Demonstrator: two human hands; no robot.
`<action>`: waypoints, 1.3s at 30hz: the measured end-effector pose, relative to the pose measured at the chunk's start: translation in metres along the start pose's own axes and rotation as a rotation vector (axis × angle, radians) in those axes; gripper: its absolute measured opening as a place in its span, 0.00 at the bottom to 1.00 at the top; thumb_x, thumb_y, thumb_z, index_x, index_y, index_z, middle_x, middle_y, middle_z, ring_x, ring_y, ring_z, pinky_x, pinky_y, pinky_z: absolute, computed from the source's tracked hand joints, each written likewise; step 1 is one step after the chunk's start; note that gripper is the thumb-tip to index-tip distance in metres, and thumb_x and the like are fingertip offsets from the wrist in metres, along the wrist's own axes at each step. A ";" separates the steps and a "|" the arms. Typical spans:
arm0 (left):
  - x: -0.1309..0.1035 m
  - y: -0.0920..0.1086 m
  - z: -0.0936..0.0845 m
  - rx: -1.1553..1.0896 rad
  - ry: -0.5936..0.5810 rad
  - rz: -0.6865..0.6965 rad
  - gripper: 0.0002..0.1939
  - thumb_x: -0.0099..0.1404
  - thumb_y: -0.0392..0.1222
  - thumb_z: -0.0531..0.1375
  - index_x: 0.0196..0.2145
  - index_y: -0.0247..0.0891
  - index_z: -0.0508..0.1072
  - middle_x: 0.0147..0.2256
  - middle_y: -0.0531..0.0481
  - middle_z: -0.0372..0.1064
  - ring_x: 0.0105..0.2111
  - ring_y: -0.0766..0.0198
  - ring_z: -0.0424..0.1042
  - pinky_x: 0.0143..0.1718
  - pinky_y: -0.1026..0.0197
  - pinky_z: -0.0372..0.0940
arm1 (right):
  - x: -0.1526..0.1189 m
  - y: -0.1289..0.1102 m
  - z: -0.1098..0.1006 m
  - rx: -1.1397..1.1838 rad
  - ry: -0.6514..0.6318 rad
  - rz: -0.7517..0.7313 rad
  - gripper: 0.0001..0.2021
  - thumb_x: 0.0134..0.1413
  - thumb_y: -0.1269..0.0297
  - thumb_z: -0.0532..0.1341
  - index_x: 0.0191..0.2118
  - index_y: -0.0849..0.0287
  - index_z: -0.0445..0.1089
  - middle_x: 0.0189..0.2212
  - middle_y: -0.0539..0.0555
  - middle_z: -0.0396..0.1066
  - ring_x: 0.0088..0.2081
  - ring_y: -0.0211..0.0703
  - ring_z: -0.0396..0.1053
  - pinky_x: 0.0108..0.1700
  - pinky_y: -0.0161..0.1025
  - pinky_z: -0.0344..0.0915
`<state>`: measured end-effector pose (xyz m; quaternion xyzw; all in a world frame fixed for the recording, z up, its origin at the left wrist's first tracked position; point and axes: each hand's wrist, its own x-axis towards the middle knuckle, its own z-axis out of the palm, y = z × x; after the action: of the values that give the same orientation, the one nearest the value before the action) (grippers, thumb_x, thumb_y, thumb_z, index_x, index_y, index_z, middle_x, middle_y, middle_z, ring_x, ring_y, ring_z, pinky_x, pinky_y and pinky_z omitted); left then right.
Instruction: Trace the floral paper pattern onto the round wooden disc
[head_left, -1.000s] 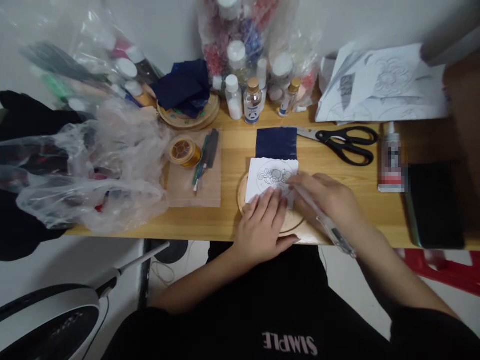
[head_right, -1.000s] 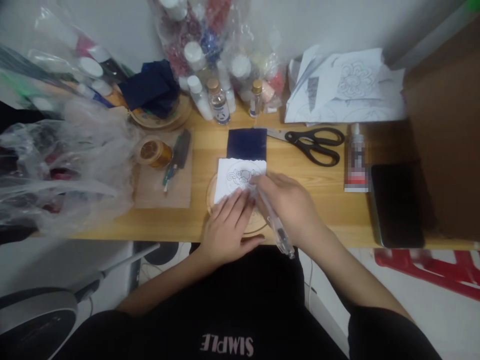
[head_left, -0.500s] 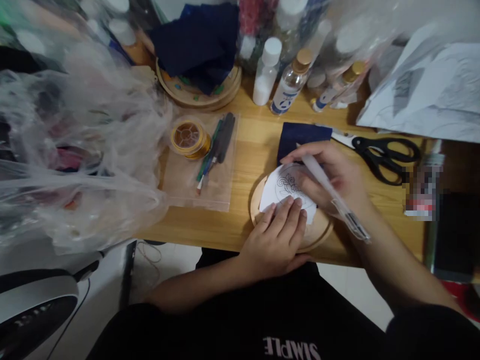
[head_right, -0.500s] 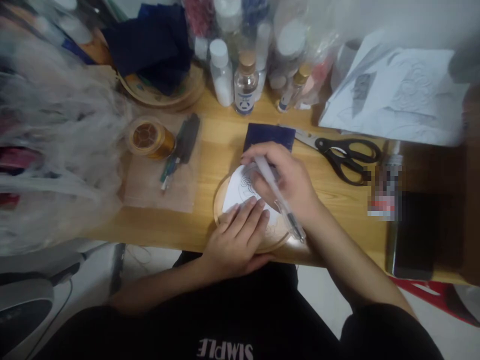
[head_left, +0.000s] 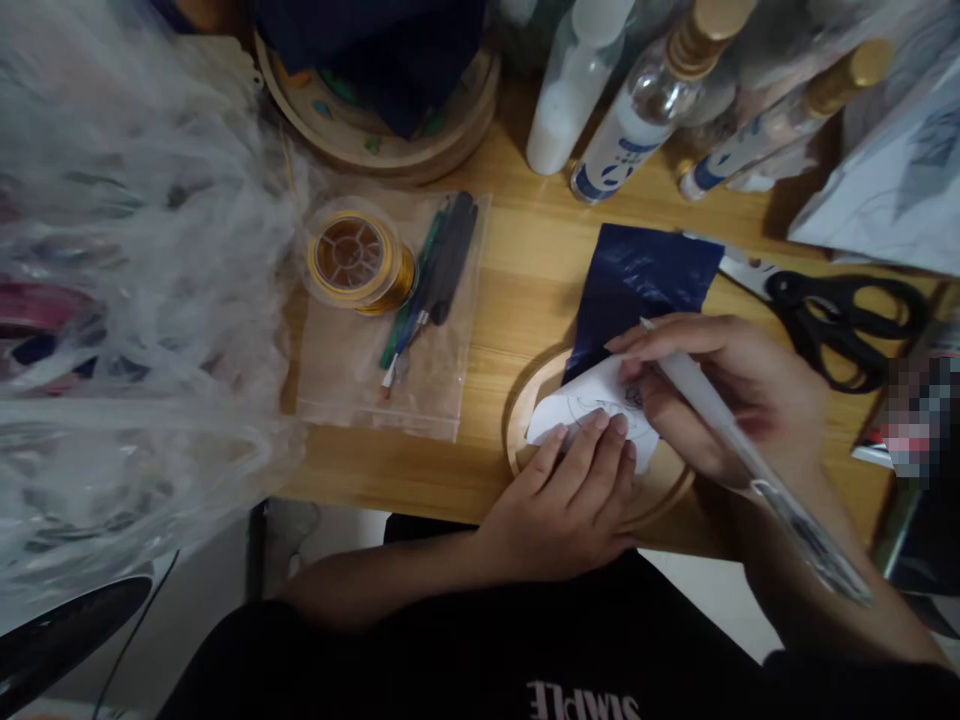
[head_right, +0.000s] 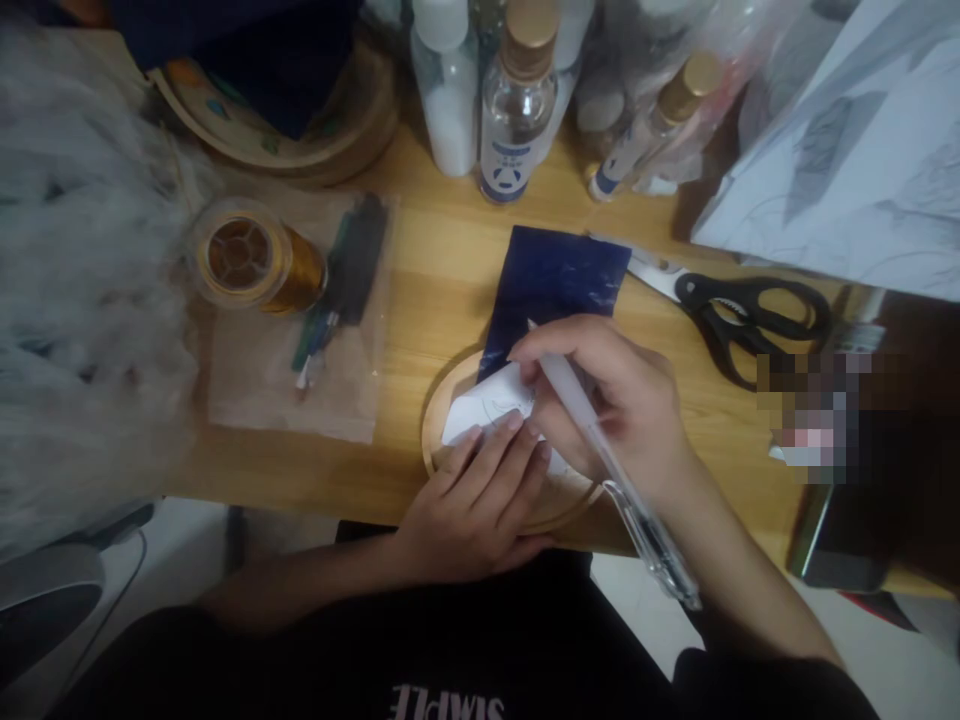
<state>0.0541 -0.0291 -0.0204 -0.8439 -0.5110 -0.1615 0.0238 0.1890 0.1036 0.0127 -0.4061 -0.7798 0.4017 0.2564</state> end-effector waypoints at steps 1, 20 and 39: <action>0.000 0.000 0.000 0.000 -0.003 0.001 0.34 0.73 0.59 0.43 0.59 0.27 0.68 0.60 0.38 0.66 0.62 0.49 0.64 0.60 0.51 0.59 | 0.000 0.000 0.000 -0.001 -0.001 0.006 0.13 0.53 0.75 0.61 0.41 0.49 0.70 0.34 0.50 0.73 0.43 0.45 0.76 0.46 0.43 0.72; 0.001 0.000 0.000 -0.015 0.029 -0.021 0.31 0.74 0.57 0.44 0.57 0.30 0.71 0.58 0.42 0.69 0.60 0.51 0.66 0.58 0.52 0.61 | 0.011 0.002 0.005 -0.124 -0.161 -0.057 0.18 0.54 0.73 0.56 0.49 0.48 0.65 0.51 0.54 0.74 0.59 0.50 0.67 0.57 0.52 0.69; 0.000 0.000 0.001 -0.021 0.031 -0.009 0.31 0.72 0.58 0.48 0.58 0.31 0.70 0.58 0.42 0.69 0.59 0.50 0.67 0.58 0.52 0.63 | 0.023 0.020 0.010 -0.164 0.042 -0.207 0.16 0.42 0.60 0.61 0.42 0.50 0.70 0.37 0.52 0.75 0.44 0.53 0.74 0.45 0.54 0.71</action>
<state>0.0545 -0.0291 -0.0213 -0.8391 -0.5128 -0.1801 0.0221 0.1775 0.1257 -0.0077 -0.3513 -0.8423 0.2992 0.2787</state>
